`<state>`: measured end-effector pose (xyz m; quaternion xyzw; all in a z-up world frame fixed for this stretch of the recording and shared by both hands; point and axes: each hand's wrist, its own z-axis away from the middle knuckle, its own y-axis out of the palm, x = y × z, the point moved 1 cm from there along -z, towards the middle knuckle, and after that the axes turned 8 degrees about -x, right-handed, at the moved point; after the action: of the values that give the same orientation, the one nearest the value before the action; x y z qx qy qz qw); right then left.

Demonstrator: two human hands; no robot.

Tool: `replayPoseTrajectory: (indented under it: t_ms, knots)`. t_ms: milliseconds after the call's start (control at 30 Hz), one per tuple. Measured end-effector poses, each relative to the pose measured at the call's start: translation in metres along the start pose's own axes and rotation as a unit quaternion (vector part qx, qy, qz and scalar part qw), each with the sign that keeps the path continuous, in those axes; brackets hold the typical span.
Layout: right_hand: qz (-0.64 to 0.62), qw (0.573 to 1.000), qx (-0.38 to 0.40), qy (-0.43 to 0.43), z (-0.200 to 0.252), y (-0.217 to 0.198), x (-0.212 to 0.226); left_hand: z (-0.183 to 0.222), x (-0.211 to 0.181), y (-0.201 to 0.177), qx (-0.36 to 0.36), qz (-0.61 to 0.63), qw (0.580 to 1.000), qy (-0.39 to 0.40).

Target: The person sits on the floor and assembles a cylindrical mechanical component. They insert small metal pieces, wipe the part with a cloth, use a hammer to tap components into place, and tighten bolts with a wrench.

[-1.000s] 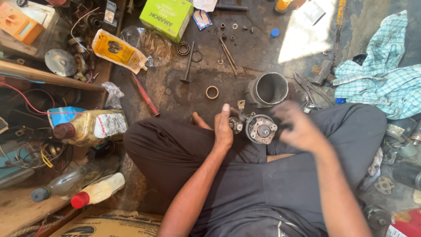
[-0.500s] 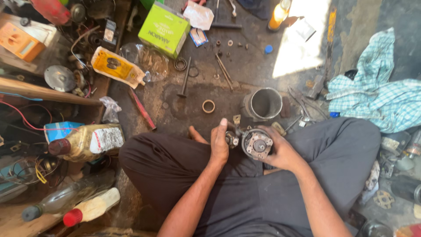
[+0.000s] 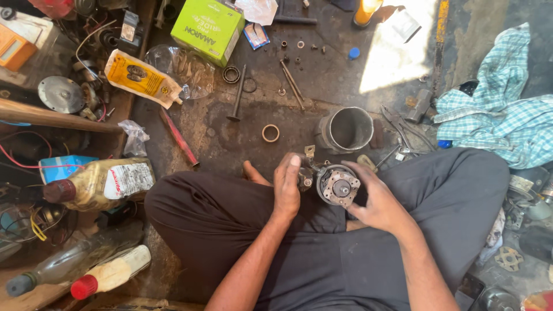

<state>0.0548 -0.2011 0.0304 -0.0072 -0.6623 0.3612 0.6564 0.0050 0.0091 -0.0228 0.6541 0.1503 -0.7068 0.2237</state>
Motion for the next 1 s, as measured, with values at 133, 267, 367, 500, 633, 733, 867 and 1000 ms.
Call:
replayPoseTrajectory:
  t_ms: [133,267,367,500,633,733,867,1000]
  knots:
    - [-0.09,0.994,-0.046,-0.04,0.013,-0.013,0.008,0.0,-0.008,0.001,0.005,0.001,1.0,0.011]
    - [0.026,0.975,-0.204,0.078,0.024,-0.024,-0.009,0.0,0.007,0.001,-0.044,0.081,0.994,-0.053]
    - [0.068,0.949,-0.265,0.156,0.027,-0.031,-0.021,-0.004,0.024,0.0,-0.097,0.145,0.974,-0.147]
    - [0.054,0.956,-0.288,0.013,0.027,-0.03,-0.017,0.0,0.044,0.0,-0.141,0.175,0.945,-0.238]
    - [0.076,0.961,-0.267,-0.008,0.023,-0.025,-0.005,-0.001,0.047,0.0,-0.096,0.122,0.978,-0.139]
    - [0.071,0.962,-0.265,-0.007,0.024,-0.024,-0.004,0.001,0.043,-0.001,-0.07,0.065,0.992,-0.084]
    - [0.029,0.963,-0.266,0.018,0.019,-0.031,-0.02,0.001,0.037,-0.001,-0.033,0.077,0.993,-0.081]
    - [0.013,0.96,-0.277,0.033,0.004,-0.047,-0.044,-0.002,0.035,-0.002,-0.042,0.111,0.985,-0.121]
